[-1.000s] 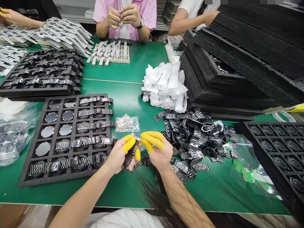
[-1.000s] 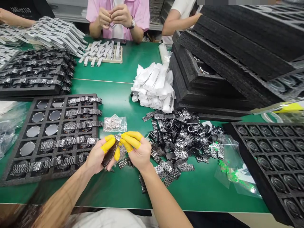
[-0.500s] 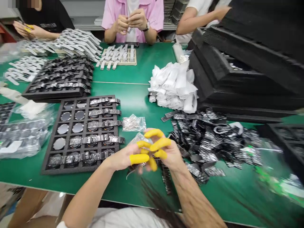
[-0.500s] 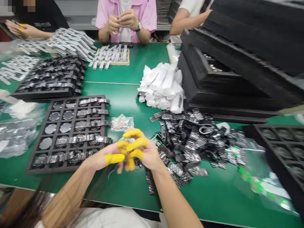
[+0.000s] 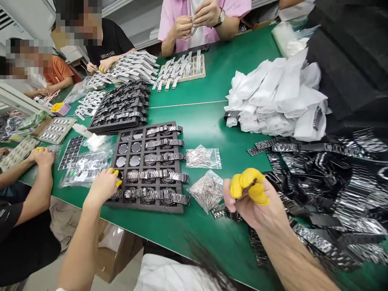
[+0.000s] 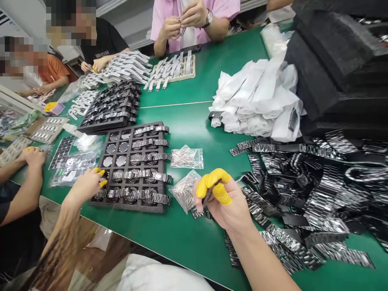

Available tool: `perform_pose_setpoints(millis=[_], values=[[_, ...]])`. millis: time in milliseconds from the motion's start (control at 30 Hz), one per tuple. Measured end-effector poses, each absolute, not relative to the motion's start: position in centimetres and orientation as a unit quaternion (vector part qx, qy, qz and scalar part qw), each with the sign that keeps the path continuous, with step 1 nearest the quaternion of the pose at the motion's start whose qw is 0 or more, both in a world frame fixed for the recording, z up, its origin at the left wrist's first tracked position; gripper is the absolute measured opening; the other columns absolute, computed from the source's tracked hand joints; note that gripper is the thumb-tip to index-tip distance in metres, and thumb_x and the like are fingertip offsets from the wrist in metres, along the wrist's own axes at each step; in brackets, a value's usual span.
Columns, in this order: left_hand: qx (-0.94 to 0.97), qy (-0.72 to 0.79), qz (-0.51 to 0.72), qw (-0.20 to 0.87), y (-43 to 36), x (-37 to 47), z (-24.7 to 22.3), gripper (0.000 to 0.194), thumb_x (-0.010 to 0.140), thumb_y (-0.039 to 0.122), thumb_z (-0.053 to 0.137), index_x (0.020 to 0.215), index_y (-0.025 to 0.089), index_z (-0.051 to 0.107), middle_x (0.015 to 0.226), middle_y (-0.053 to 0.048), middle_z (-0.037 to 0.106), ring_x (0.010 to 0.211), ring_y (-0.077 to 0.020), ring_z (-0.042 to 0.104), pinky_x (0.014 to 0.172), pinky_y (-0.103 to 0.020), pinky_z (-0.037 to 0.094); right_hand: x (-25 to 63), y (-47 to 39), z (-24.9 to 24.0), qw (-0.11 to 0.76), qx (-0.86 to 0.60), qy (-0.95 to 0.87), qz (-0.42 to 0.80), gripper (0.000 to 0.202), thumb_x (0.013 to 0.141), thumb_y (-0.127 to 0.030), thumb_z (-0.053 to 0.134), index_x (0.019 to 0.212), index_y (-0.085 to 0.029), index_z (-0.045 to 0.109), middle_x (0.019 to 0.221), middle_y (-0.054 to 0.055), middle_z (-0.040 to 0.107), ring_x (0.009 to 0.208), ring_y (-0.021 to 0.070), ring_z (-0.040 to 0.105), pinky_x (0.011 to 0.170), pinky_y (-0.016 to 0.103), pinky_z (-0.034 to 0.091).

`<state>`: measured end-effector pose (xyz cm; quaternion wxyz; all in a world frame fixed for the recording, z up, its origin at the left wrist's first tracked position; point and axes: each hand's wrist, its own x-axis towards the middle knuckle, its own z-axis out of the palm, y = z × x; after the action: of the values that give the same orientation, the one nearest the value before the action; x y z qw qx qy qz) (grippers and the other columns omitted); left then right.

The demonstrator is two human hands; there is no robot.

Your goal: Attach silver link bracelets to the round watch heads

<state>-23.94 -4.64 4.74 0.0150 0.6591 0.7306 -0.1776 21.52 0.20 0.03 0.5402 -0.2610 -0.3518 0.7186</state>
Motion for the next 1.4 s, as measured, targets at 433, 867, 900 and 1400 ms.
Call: perform_pose_setpoints(millis=[433, 867, 900, 1400], values=[[0.663, 0.747, 0.011, 0.051, -5.5, -25.7, 5.4, 0.016, 0.094, 0.035, 0.053, 0.099, 0.022, 0.061, 0.103, -0.014, 0.073, 0.103, -0.0332, 0.068, 0.096, -0.047, 0.057, 20.9, -1.3, -0.4, 0.398, -0.197, -0.340, 0.829, 0.049, 0.083, -0.069, 0.081, 0.077, -0.027, 0.057, 0.062, 0.002, 0.065, 0.036, 0.0145, 0.050, 0.028, 0.023, 0.037], [0.502, 0.533, 0.506, 0.456, 1.8, -7.4, 6.4, 0.046, 0.086, 0.056, 0.079, 0.101, 0.025, 0.048, 0.108, -0.007, 0.074, 0.087, -0.0208, 0.074, 0.068, -0.032, 0.061, 17.1, -2.2, -1.9, 0.391, -0.243, -0.350, 0.816, 0.043, 0.087, -0.062, 0.081, 0.082, -0.024, 0.063, 0.061, -0.001, 0.067, 0.045, 0.0132, 0.051, 0.044, 0.025, 0.041], [0.491, 0.506, 0.493, 0.509, 1.8, -5.1, 5.9, 0.047, 0.088, 0.057, 0.077, 0.102, 0.025, 0.046, 0.105, -0.006, 0.075, 0.080, -0.0196, 0.073, 0.060, -0.028, 0.058, 17.0, -2.1, -2.0, 0.409, -0.260, -0.345, 0.804, 0.043, 0.087, -0.063, 0.081, 0.082, -0.024, 0.064, 0.059, -0.002, 0.064, 0.045, 0.0134, 0.050, 0.044, 0.025, 0.041], [0.793, 0.379, 0.326, 0.350, 0.5, -1.0, 0.6, 0.061, 0.096, 0.005, 0.051, 0.147, 0.036, 0.063, 0.137, -0.009, 0.067, 0.129, -0.0278, 0.062, 0.112, -0.048, 0.053, 16.8, -1.6, -2.4, 0.399, -0.303, -0.342, 0.795, 0.044, 0.079, -0.053, 0.089, 0.069, -0.018, 0.065, 0.049, -0.004, 0.061, 0.038, 0.0079, 0.045, 0.037, 0.020, 0.031]])
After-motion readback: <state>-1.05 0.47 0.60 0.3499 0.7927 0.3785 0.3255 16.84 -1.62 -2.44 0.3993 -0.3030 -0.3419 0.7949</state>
